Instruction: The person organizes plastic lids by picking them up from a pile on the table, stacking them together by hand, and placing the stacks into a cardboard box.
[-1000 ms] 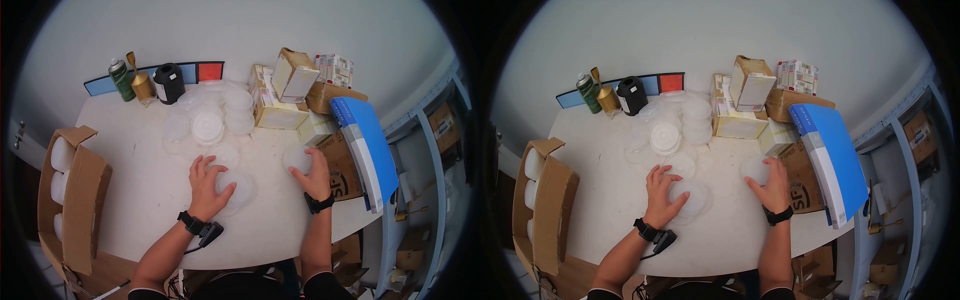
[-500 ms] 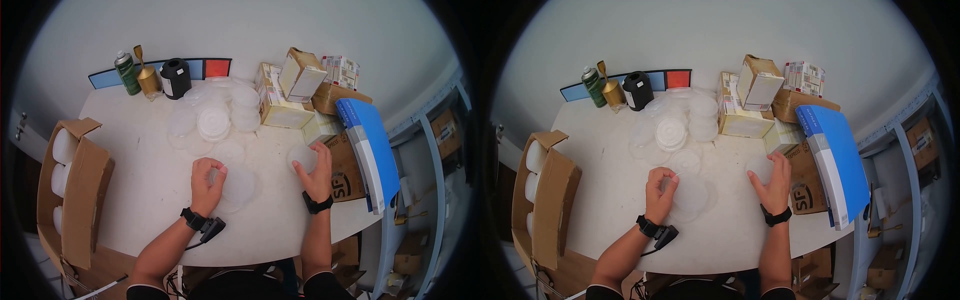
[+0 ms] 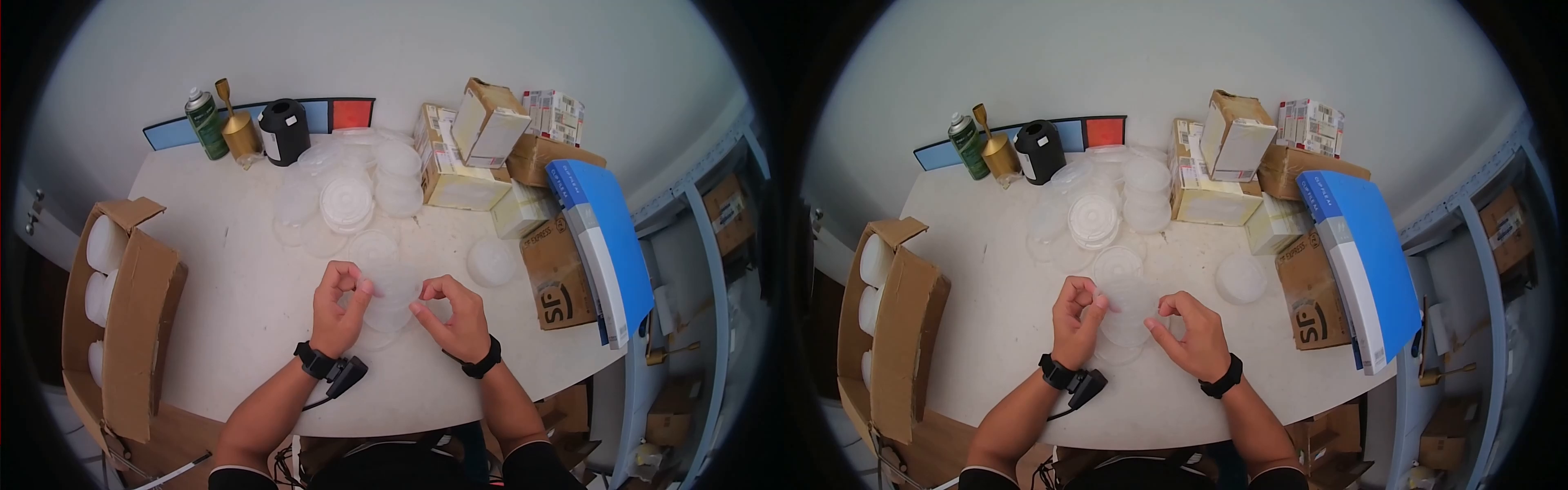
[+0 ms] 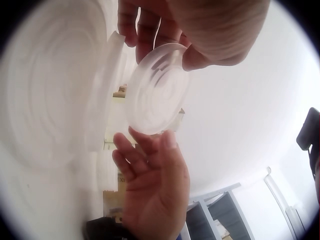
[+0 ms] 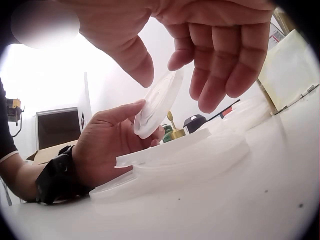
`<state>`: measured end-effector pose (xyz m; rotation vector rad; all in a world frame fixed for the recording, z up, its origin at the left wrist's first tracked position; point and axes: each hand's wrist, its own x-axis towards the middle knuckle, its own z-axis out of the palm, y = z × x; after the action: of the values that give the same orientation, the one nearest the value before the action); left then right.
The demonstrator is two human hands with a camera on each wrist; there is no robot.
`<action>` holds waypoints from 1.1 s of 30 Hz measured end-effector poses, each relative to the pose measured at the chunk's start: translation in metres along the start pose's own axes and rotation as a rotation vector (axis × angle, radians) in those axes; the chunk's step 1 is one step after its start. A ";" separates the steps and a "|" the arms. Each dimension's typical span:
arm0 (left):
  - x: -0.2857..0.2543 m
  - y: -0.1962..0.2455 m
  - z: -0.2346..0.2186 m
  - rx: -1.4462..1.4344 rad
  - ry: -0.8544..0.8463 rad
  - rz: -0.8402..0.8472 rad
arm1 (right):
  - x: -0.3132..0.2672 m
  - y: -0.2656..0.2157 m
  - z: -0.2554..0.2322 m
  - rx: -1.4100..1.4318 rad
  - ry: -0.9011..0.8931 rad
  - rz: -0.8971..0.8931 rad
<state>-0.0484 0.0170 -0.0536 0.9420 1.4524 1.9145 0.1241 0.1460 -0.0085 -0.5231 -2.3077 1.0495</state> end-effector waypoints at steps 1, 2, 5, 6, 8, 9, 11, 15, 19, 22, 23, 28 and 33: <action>-0.001 0.001 0.000 0.013 -0.015 0.001 | 0.000 -0.001 0.000 0.027 -0.032 0.038; -0.001 0.002 0.000 -0.011 -0.028 -0.010 | 0.000 -0.001 0.001 0.042 -0.033 0.051; -0.002 0.002 0.000 -0.025 -0.073 -0.030 | 0.000 -0.002 0.002 0.075 -0.013 0.062; -0.003 -0.001 -0.003 0.009 -0.090 -0.029 | 0.000 0.000 0.002 0.078 0.007 0.047; -0.002 -0.001 -0.005 0.050 -0.122 0.003 | 0.000 0.004 0.002 0.097 0.037 0.029; -0.001 0.002 -0.005 0.056 -0.137 0.032 | -0.001 0.005 0.002 0.113 0.046 0.026; -0.001 0.003 -0.003 0.080 -0.123 0.062 | 0.000 0.005 0.001 0.134 0.053 0.006; 0.001 -0.004 -0.002 0.146 -0.075 0.118 | -0.001 0.008 0.002 0.140 0.025 -0.016; 0.002 -0.005 -0.001 0.200 -0.075 0.150 | 0.003 -0.010 -0.002 -0.033 0.041 -0.091; 0.001 -0.003 0.000 0.212 -0.083 0.144 | 0.001 -0.010 0.002 -0.224 -0.027 -0.142; 0.001 -0.001 0.000 0.213 -0.103 0.138 | 0.001 -0.011 0.003 -0.241 -0.037 -0.143; 0.000 0.001 0.000 0.220 -0.179 0.130 | 0.001 -0.011 0.003 -0.356 -0.045 -0.193; 0.000 -0.001 0.000 0.189 -0.204 0.099 | 0.002 -0.008 0.001 -0.320 -0.027 -0.211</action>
<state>-0.0480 0.0171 -0.0544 1.2781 1.5080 1.7114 0.1210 0.1411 -0.0025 -0.3747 -2.5051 0.5956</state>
